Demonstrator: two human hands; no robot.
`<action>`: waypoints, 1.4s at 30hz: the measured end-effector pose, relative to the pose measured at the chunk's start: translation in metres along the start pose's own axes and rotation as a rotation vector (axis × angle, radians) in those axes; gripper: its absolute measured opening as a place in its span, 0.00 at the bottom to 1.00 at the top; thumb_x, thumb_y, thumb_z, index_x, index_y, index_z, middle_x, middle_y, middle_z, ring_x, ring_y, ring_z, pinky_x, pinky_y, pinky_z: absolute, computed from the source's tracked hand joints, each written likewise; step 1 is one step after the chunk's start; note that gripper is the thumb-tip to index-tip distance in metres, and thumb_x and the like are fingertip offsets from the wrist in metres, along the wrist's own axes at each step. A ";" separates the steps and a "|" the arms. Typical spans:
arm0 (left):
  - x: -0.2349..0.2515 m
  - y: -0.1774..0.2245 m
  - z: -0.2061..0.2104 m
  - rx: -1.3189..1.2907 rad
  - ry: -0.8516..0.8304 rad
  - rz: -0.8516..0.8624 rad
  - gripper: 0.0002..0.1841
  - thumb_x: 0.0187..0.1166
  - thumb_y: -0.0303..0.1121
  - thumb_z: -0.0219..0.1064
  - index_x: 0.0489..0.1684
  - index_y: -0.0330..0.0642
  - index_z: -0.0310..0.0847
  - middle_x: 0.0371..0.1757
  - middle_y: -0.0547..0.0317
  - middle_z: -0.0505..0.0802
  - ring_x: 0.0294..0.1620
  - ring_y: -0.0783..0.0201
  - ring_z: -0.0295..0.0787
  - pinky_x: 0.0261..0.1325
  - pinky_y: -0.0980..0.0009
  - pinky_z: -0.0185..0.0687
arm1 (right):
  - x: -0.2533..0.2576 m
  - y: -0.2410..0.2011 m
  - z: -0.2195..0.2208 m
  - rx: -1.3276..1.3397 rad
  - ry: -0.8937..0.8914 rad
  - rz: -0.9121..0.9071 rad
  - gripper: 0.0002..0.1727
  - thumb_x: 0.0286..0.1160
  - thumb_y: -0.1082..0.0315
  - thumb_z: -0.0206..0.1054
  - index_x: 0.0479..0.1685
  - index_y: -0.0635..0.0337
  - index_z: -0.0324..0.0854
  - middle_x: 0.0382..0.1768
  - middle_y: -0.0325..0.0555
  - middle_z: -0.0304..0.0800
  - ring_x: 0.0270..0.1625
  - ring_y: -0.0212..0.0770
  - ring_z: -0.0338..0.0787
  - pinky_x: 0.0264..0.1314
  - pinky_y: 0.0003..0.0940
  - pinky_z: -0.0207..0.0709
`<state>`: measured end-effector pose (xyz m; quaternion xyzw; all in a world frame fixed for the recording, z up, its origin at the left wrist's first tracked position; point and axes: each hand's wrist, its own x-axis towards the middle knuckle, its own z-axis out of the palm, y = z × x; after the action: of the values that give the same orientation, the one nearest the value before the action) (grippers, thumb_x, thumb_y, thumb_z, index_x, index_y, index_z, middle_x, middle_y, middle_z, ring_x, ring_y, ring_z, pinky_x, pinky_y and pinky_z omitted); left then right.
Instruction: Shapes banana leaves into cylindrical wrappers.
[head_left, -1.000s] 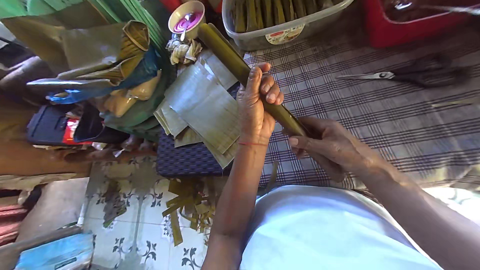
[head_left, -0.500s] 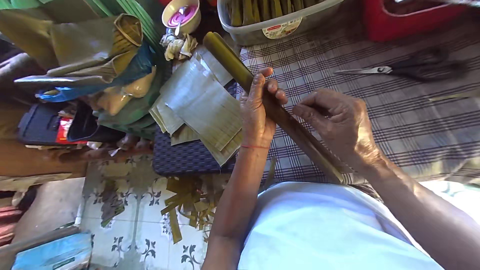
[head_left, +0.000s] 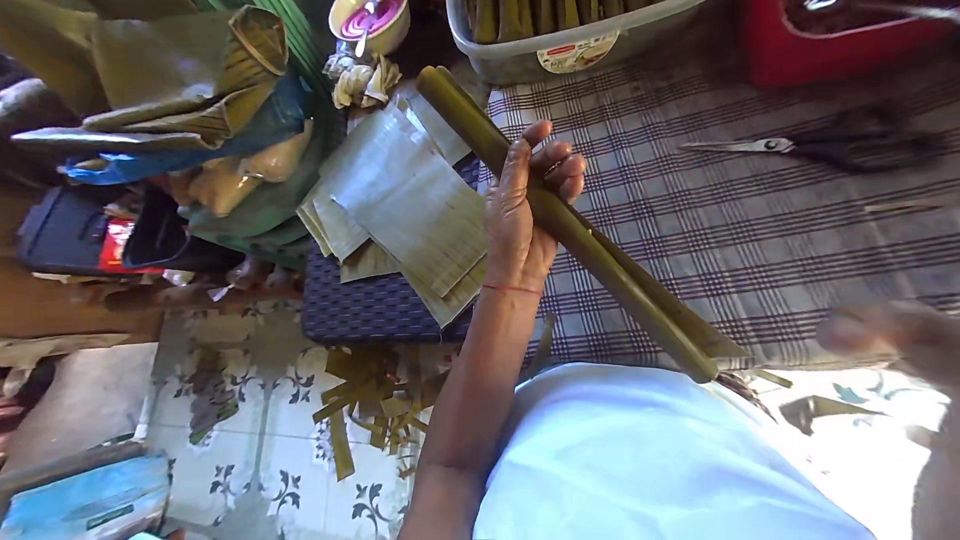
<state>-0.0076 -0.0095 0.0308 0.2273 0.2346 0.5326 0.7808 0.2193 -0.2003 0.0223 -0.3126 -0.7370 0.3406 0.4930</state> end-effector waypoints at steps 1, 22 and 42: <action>0.000 0.000 0.000 -0.025 -0.016 -0.006 0.21 0.96 0.38 0.41 0.45 0.44 0.82 0.26 0.64 0.90 0.24 0.73 0.90 0.31 0.81 0.87 | 0.017 0.009 0.002 -0.006 0.070 0.037 0.13 0.85 0.47 0.62 0.54 0.38 0.86 0.62 0.20 0.88 0.68 0.18 0.83 0.71 0.16 0.74; -0.002 -0.013 -0.013 -0.160 -0.409 -0.065 0.11 0.90 0.33 0.55 0.39 0.43 0.82 0.14 0.72 0.78 0.11 0.79 0.71 0.17 0.85 0.67 | 0.061 0.074 0.066 0.943 -0.181 0.961 0.07 0.73 0.63 0.73 0.45 0.50 0.82 0.14 0.28 0.72 0.11 0.19 0.72 0.12 0.14 0.69; 0.002 -0.001 0.019 0.038 -0.069 0.104 0.19 0.95 0.35 0.44 0.32 0.47 0.78 0.11 0.75 0.70 0.08 0.79 0.63 0.15 0.85 0.64 | 0.108 0.043 0.074 -0.192 0.073 0.720 0.13 0.76 0.57 0.74 0.46 0.57 0.83 0.19 0.40 0.79 0.18 0.34 0.76 0.20 0.33 0.68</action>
<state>0.0054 -0.0101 0.0446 0.2721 0.2056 0.5598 0.7552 0.1205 -0.1042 0.0223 -0.6084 -0.5904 0.4101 0.3362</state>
